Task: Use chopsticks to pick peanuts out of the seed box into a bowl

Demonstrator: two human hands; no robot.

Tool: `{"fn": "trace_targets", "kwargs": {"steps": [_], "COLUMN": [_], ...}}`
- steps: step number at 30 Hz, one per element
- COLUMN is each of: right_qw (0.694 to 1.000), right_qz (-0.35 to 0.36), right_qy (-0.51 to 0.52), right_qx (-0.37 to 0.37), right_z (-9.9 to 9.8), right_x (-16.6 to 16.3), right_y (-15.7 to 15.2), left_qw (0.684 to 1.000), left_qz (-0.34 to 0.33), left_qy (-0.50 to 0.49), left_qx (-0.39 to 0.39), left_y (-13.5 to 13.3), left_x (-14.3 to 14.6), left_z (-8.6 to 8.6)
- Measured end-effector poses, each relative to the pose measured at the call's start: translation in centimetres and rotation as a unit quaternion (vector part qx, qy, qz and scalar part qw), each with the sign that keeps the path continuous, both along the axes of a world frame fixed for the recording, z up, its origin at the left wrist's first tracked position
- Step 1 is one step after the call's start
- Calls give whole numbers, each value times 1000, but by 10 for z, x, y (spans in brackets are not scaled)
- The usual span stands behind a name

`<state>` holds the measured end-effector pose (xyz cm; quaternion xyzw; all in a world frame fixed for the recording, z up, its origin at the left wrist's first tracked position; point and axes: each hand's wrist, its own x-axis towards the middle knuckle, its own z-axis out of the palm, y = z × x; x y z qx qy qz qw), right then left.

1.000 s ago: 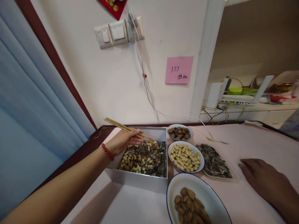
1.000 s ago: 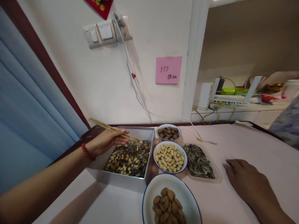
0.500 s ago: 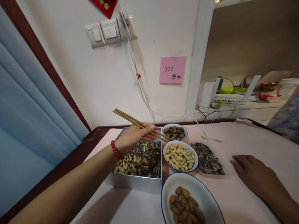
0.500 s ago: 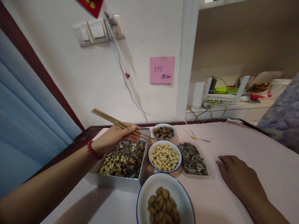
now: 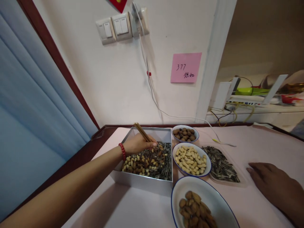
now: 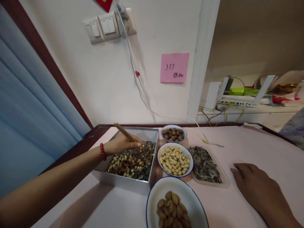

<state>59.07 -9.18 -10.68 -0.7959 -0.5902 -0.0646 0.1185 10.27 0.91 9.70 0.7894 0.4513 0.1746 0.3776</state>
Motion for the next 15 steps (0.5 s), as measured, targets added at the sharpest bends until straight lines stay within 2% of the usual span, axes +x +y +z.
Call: {"fn": "trace_targets", "kwargs": {"steps": [5, 10, 15], "right_qw": [1000, 1000, 1000], "right_qz": [2, 3, 0], "right_qy": [1, 4, 10], "right_qx": [1, -1, -2], "right_z": [2, 1, -4], "right_x": [0, 0, 6], "right_y": [-1, -1, 1], "left_qw": [997, 995, 994], "left_qz": [-31, 35, 65], "left_qy": [41, 39, 49], "left_qx": [60, 81, 74], "left_y": [7, 21, 28], "left_x": [0, -11, -16], "left_z": [5, 11, 3]}}
